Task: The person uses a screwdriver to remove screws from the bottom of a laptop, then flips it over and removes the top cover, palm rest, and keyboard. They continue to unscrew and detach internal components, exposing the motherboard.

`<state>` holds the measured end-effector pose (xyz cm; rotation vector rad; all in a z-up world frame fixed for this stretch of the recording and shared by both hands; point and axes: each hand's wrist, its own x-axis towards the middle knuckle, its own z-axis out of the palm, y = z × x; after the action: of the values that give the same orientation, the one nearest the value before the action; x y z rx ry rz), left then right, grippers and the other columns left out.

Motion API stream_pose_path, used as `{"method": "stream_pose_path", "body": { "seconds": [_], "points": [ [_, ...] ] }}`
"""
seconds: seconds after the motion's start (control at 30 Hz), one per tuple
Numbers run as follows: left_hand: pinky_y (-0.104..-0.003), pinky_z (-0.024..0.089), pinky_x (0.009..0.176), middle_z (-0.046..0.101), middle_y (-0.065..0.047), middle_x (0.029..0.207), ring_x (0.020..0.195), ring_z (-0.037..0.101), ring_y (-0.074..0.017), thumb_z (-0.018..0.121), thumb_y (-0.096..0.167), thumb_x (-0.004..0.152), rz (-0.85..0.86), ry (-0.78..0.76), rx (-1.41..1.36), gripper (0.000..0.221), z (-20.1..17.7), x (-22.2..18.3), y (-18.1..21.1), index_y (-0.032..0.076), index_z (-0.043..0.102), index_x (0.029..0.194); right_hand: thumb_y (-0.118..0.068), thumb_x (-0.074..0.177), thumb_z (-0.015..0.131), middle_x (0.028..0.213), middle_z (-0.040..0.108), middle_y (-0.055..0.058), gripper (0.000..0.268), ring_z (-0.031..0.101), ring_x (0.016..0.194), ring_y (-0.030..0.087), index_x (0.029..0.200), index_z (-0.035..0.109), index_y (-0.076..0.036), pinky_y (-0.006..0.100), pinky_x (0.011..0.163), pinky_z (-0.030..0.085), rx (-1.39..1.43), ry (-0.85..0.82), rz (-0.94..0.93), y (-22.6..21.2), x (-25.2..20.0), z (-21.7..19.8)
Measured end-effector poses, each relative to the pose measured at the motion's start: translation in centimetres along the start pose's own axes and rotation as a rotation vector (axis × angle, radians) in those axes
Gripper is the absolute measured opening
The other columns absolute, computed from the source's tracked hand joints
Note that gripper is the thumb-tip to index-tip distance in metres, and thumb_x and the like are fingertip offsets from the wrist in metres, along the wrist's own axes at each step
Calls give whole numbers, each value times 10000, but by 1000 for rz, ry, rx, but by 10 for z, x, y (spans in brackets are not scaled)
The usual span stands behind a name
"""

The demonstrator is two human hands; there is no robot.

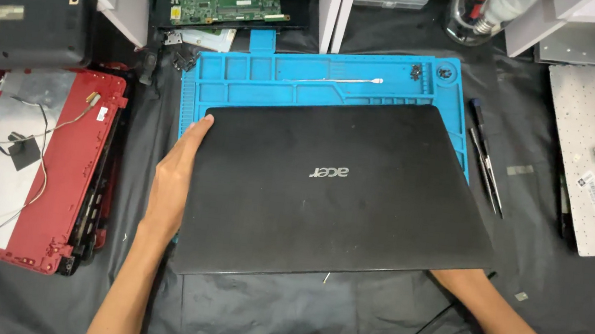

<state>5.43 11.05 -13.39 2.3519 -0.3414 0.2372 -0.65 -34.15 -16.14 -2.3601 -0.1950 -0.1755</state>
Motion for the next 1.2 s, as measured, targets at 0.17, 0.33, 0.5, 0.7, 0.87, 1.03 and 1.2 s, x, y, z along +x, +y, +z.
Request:
{"method": "stream_pose_path", "body": {
  "seconds": [0.17,0.33,0.5,0.7,0.87,1.03,1.2],
  "points": [
    [-452,378,1203,525,-264,1501,1445,466,-420,404,-57,984,31,16,36,553,2,1,-9,42,459,1525,-140,908,633,1329,612,230,565,601,1201,339,1430,513,42,412,990,477,-39,11,-25,15,0,9],
    [-461,423,1185,558,-237,1472,1410,508,-417,468,-170,873,102,27,78,661,-3,3,-8,37,473,1501,-147,912,634,1334,612,228,552,599,1205,342,1421,525,38,419,995,476,-78,-4,-40,31,-5,19],
    [-462,432,1169,566,-213,1472,1395,517,-412,521,-167,872,137,23,76,642,-6,5,-7,28,478,1483,-154,916,636,1339,612,225,539,597,1209,344,1411,536,34,426,999,474,-127,-1,-53,54,-8,26],
    [-459,434,1158,572,-223,1457,1384,522,-408,533,-149,863,142,15,102,657,-7,6,-8,34,466,1491,-162,920,638,1345,612,222,524,595,1213,346,1400,550,30,435,1004,472,-181,-3,-79,192,-37,59],
    [-454,439,1148,569,-231,1452,1376,530,-406,513,-153,842,173,-13,172,706,-8,5,-19,58,458,1514,-169,924,640,1350,612,220,512,593,1217,348,1391,561,26,442,1008,471,-214,-7,-100,198,-35,73],
    [-463,418,1152,549,-264,1462,1377,504,-421,515,-151,751,248,-64,224,803,-12,7,-23,41,434,1527,-176,928,642,1354,612,217,500,591,1221,351,1382,573,22,449,1013,469,-250,-13,-120,92,-8,50],
    [-483,400,1167,571,-283,1411,1387,483,-453,539,-128,740,289,-57,199,769,-10,13,-30,13,467,1492,-183,931,643,1359,612,215,488,589,1225,353,1373,584,18,456,1017,468,-277,-24,-139,67,-14,50]
  ]
}}
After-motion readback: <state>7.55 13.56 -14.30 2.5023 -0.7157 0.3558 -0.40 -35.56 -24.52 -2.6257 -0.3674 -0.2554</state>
